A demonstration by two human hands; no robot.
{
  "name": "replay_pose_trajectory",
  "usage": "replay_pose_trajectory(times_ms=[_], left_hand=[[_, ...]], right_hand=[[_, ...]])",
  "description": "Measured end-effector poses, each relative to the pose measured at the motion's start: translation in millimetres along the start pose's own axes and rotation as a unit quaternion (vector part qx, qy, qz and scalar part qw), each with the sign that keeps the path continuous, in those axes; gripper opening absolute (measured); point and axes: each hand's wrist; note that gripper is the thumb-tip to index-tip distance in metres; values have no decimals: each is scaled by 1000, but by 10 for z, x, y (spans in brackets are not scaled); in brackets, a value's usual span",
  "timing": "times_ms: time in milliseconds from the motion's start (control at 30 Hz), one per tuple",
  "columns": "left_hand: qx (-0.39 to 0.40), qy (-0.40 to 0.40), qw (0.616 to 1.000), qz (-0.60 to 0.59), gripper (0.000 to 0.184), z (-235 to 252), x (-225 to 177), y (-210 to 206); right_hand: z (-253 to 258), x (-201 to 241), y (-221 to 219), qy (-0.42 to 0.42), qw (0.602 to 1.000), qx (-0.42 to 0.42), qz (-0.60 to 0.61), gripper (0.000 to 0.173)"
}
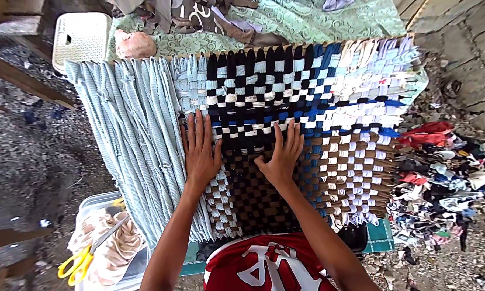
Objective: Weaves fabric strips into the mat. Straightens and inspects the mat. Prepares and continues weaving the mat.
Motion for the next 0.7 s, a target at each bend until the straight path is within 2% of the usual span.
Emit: replay_pose_trajectory(times_ms=[100,200,267,333,433,600,700], left_hand=[[1,-3,1000,-5,74,-8,35,22],[-4,-3,1000,-6,74,-12,41,9],[-3,-2,1000,-1,73,-25,34,-17],[-5,-2,1000,2,72,-14,30,-28],[-9,-1,1000,1,73,0,34,-37],[-13,-4,1000,3,74,24,48,-32],[-15,-2,1000,3,73,22,51,-27]], right_hand=[[3,-147,31,11,1000,17,3,97],[-2,-360,88,34,997,40,59,89],[-18,-359,181,28,995,46,79,92],[-4,-252,218,12,997,32,71,104],[-8,-109,90,2,999,-2,33,112],[-30,-143,-29,10,1000,0,13,112],[-59,-303,27,33,998,33,39,96]])
Point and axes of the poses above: each hand's wrist, its own z-axis towards the middle knuckle, its own y-axis out of the back of the hand, x = y × z, and after that the axes turned 9 degrees about -x, right-handed
